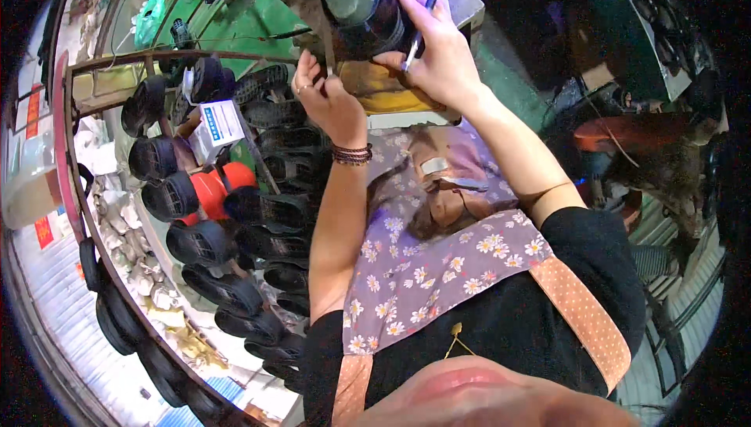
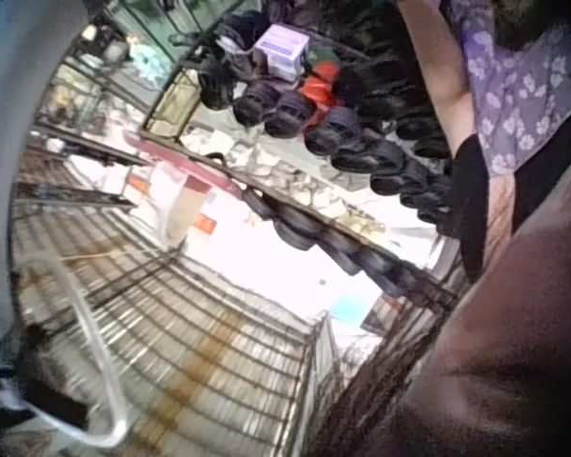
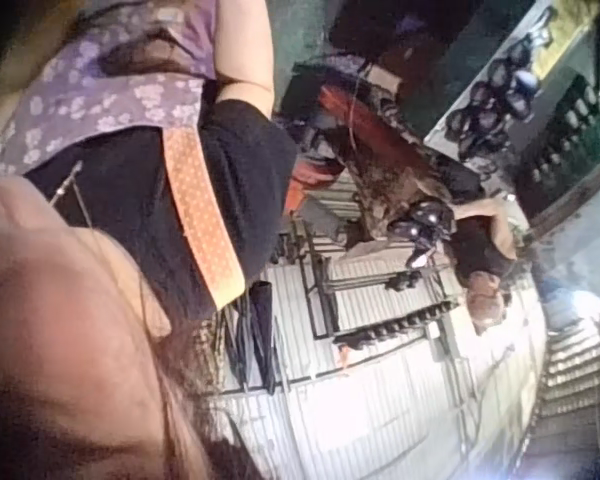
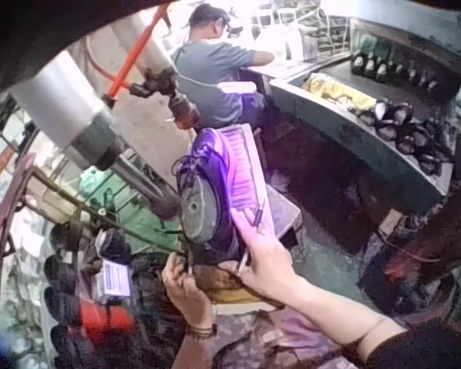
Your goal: The person polishes the soles of black leather shoes using a rotating buffing machine. They handle the shoes one at a time, pressing the soles against the spinning brush to clean or smooth the surface, then place the finished shoes on a nearby table.
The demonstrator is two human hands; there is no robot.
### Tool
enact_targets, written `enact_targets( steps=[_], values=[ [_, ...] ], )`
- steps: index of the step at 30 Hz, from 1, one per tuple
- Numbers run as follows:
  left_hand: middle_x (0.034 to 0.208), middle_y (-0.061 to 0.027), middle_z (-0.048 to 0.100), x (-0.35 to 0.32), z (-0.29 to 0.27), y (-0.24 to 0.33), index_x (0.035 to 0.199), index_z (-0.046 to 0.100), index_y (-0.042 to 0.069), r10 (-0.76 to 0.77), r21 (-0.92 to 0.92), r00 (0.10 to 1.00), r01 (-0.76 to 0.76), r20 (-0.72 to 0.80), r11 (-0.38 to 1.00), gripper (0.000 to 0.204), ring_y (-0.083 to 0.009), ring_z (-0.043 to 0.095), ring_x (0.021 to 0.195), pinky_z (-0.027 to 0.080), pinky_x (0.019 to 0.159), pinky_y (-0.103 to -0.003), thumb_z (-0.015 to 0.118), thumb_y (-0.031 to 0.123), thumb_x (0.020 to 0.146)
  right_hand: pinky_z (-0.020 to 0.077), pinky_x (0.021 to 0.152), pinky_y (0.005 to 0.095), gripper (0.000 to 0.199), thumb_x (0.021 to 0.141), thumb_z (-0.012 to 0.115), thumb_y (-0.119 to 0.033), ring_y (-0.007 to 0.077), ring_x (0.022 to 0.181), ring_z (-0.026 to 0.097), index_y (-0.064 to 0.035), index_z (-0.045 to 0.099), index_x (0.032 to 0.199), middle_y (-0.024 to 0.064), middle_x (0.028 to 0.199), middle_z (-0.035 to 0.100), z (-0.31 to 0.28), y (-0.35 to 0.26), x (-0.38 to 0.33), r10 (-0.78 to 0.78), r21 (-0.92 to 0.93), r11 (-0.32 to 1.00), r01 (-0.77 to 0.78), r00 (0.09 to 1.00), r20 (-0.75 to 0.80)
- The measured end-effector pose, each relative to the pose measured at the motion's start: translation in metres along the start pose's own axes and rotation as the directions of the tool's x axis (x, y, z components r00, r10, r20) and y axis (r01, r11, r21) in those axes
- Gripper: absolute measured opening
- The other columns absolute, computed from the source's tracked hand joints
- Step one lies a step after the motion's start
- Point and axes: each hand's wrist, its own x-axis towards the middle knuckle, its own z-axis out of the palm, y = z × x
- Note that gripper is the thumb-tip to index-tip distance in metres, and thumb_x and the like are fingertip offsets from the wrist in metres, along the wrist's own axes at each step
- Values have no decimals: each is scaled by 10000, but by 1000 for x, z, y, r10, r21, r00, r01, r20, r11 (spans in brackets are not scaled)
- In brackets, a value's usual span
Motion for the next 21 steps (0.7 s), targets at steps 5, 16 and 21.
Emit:
enact_targets(
  steps=[5,16,21],
  values=[
    [1181,-126,522,1,0,0,1315,461,-9,-16,-114,999,20,38,993,495,-209,509,1035,394,927,-320,402,-44,826,427,987,405,719,753,780,-265,343,1206,516,-78,439,1359,233,1266,535,-3,11,-1,1,179,984,15,996,-87],
    [1142,-99,528,-5,-14,34,1326,444,-64,-184,-139,983,184,14,973,481,-168,516,982,424,897,-288,417,-30,847,480,730,221,305,951,556,-270,71,815,618,-5,680,1037,45,862,702,-11,28,47,453,788,614,-37,834,-314],
    [761,-17,487,-4,-27,13,824,491,39,-141,-270,989,127,-36,955,62,-115,503,694,456,672,-239,552,52,823,489,696,227,261,931,573,-221,73,760,622,-1,711,959,54,808,696,-5,25,36,512,825,558,-84,818,-263]
  ],
)
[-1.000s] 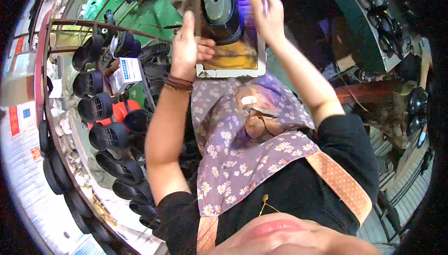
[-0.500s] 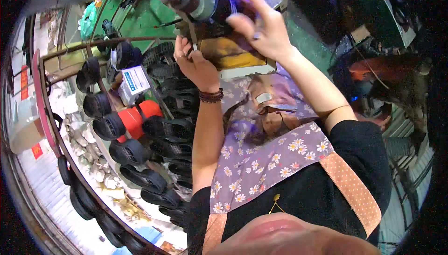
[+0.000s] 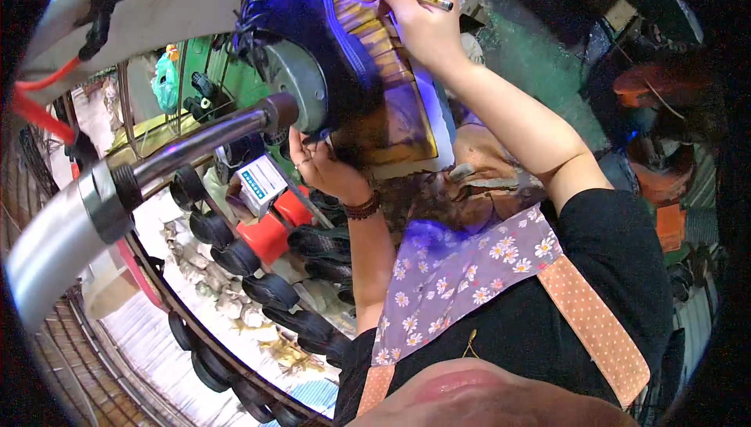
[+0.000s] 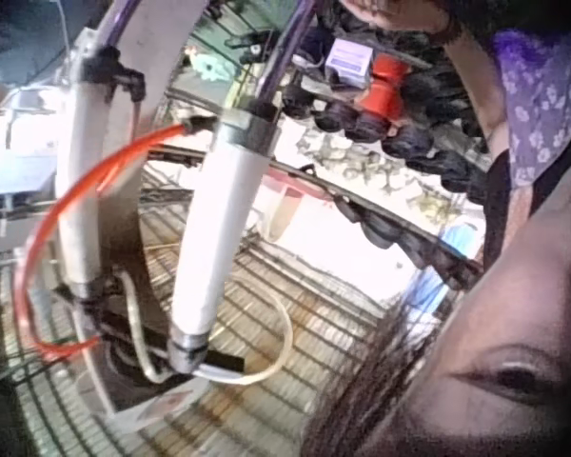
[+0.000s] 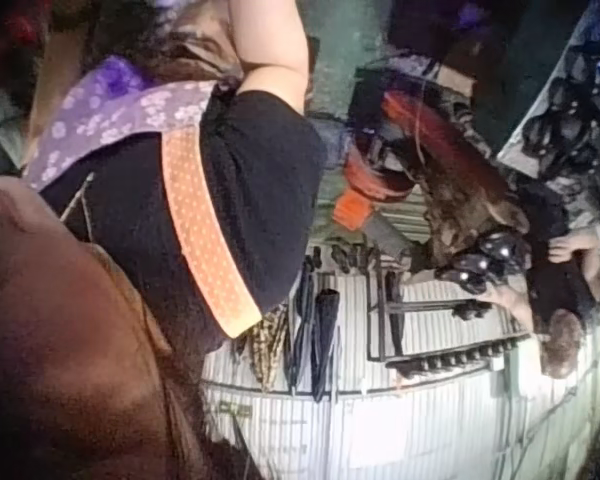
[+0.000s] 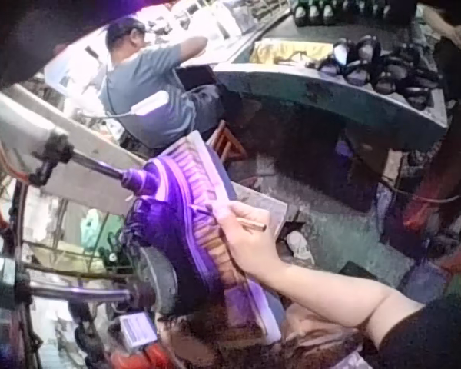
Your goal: The person polishes the soles of black leather shoes using a rotating buffing machine. They handle the shoes one at a time, pressing the soles against the spinning brush to clean or smooth the surface, then place the finished shoes on a nearby table.
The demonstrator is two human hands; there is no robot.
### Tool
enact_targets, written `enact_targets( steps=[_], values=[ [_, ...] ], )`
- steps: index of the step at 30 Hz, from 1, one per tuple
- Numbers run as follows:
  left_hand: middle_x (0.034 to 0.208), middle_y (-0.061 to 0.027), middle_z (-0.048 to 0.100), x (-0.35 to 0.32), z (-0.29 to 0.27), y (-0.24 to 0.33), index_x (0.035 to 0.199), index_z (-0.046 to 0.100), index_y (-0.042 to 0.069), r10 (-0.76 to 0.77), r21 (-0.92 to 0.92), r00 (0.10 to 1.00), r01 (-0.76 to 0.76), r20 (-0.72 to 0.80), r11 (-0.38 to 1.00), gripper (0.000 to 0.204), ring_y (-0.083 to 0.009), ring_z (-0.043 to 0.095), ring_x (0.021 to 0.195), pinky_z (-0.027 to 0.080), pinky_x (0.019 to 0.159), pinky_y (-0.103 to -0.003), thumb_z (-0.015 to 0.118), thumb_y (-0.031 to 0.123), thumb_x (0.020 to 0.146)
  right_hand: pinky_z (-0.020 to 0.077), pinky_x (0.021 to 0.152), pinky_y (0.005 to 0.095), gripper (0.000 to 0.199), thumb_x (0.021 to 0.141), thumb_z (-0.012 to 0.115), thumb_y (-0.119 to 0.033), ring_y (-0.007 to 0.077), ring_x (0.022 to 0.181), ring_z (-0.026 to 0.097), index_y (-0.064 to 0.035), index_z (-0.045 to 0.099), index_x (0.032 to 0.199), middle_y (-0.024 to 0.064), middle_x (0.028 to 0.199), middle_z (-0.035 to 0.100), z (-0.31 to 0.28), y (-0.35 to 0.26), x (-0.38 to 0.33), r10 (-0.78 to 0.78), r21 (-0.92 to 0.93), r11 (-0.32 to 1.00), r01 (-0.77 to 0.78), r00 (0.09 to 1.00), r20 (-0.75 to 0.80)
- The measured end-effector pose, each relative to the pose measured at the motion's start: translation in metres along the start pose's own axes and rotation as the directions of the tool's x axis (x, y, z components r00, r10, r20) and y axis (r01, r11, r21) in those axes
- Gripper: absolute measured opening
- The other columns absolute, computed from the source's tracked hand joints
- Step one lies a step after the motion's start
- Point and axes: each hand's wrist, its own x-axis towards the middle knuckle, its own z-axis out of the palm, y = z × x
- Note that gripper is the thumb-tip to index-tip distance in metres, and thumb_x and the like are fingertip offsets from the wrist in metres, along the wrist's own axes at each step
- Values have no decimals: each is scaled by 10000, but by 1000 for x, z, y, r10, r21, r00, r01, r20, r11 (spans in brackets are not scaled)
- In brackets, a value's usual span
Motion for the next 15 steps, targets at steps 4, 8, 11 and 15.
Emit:
enact_targets(
  steps=[4,8,11,15],
  values=[
    [745,-15,483,6,-11,-6,838,457,48,-25,-27,1000,26,12,999,71,-114,513,700,466,680,-243,528,39,837,493,675,230,240,919,591,-199,72,737,618,7,707,956,49,791,694,4,-4,-2,56,63,996,-58,998,29],
    [748,-24,500,10,-16,-2,824,443,66,-70,-61,997,72,33,996,76,-129,527,707,480,680,-264,515,70,848,490,680,244,229,899,597,-188,83,741,613,7,717,905,44,769,692,2,-7,-4,4,24,1000,-6,997,80],
    [762,-41,528,10,-17,12,812,446,77,-278,-262,949,308,145,914,97,-159,545,722,493,722,-300,522,121,854,486,706,288,226,872,608,-206,136,750,616,-14,727,884,67,750,691,-2,-5,-14,-34,-86,995,43,994,102],
    [836,-81,605,24,-36,14,883,517,47,-400,-248,867,475,296,844,146,-210,586,821,489,816,-354,548,187,859,476,735,340,222,843,622,-238,225,768,608,-51,740,858,108,749,683,-7,-11,-27,-168,-239,949,207,970,175]
  ],
)
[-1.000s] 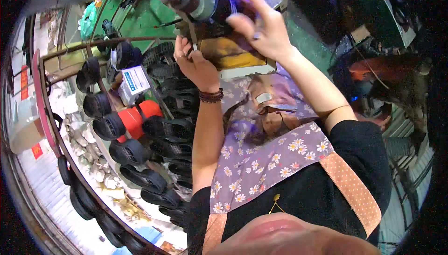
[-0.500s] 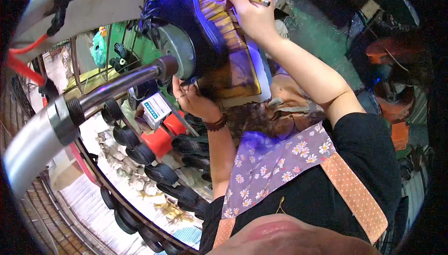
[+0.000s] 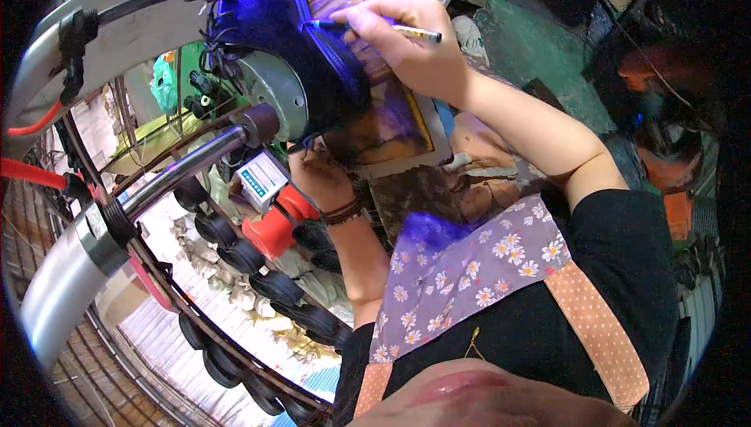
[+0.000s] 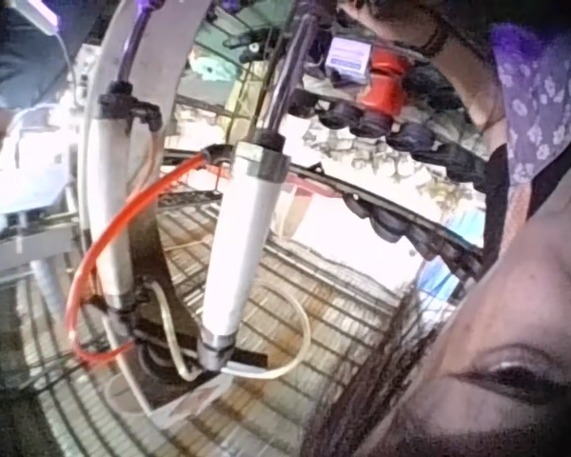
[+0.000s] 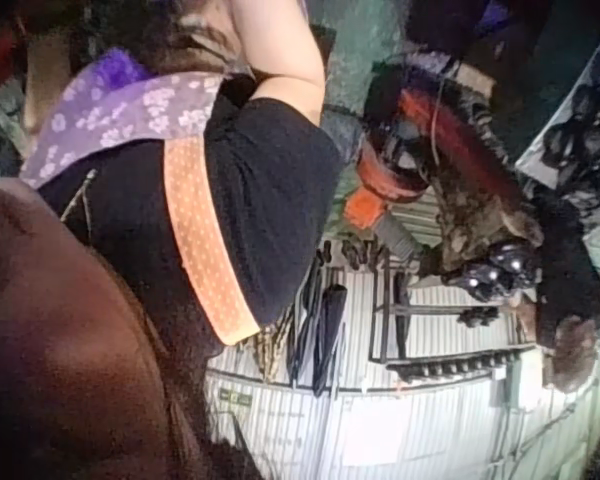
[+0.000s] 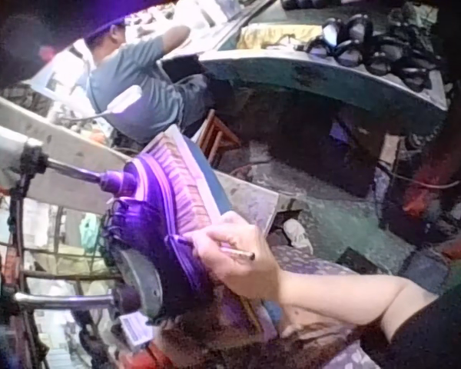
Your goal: The person polishes the soles of black leather shoes using a rotating buffing machine. They handle the shoes one at a time, pressing the soles against the spinning brush to clean or smooth the surface, then place the finished shoes on a nearby table.
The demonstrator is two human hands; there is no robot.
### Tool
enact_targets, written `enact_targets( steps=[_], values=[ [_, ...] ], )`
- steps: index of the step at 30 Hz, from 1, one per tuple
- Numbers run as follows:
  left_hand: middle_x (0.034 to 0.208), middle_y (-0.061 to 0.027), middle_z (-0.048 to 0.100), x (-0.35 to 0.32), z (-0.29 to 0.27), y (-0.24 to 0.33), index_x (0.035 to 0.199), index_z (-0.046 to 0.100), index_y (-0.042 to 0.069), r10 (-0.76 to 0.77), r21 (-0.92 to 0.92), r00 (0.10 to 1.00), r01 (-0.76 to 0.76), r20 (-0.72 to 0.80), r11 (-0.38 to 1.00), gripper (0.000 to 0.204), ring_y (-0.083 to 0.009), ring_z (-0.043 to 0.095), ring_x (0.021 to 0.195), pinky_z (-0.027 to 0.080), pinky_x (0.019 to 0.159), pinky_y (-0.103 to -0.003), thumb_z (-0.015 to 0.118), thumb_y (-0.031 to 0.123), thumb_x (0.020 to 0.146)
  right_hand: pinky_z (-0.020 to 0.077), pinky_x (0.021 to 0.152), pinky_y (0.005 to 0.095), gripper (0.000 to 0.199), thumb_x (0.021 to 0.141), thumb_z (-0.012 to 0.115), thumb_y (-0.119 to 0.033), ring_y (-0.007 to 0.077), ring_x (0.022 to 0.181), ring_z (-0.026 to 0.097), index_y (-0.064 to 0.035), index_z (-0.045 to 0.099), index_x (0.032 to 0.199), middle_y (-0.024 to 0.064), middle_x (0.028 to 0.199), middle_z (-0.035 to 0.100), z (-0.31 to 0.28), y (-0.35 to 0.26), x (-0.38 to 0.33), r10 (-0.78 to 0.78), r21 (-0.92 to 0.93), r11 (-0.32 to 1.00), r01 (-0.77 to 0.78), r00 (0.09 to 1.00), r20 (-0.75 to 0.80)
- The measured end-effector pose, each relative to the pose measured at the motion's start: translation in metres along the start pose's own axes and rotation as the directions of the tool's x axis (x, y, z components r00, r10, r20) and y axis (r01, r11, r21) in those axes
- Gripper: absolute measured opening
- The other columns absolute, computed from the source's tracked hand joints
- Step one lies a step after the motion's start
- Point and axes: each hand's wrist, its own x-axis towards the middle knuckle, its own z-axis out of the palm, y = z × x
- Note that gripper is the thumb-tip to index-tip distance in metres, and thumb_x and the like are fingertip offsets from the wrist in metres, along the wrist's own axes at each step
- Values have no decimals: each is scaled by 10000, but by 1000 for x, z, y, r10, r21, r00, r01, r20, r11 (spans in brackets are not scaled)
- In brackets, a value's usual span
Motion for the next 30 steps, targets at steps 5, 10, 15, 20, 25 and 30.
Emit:
enact_targets(
  steps=[5,10,15,20,25,30],
  values=[
    [1180,-139,578,-13,8,-6,1198,512,3,-175,-94,981,183,81,979,422,-274,537,1119,395,1004,-409,486,334,938,481,721,340,212,839,633,-241,223,756,611,-58,741,852,113,757,685,-24,-14,-6,64,-33,998,-60,988,140],
    [1398,-94,454,-56,82,-7,1357,429,91,-418,-303,859,499,296,812,581,-280,407,1297,275,1099,-462,441,507,951,467,788,314,180,893,607,-179,193,861,597,-46,718,940,82,877,668,-63,-42,3,181,-192,974,-123,928,325],
    [1472,-38,367,-61,116,-26,1416,363,195,-388,-320,755,600,528,733,639,-244,316,1360,172,1092,-589,438,593,922,434,724,330,161,860,595,-111,185,748,543,-9,719,876,78,742,652,-66,-31,5,-32,-206,976,64,987,157],
    [1543,-64,221,-67,140,-20,1496,189,140,-347,-235,706,587,618,775,792,-233,213,1408,129,1111,-554,482,581,907,422,761,339,143,841,608,-97,202,785,554,-12,713,888,90,716,624,-42,-25,26,-197,-281,944,171,978,-65],
    [1509,-200,263,-91,131,3,1472,197,11,140,-109,875,-100,463,989,809,-325,266,1396,200,1144,-469,524,490,909,417,740,351,124,835,605,-101,240,737,558,-44,703,885,91,713,617,-15,-18,31,-300,-372,898,236,946,-124],
    [1432,-280,352,-80,76,19,1366,355,-80,710,115,686,-727,157,677,627,-336,330,1360,190,1146,-460,578,247,881,403,705,365,117,826,609,-105,243,708,541,-38,698,862,92,682,611,1,1,23,-337,-238,922,304,934,-114]
  ],
)
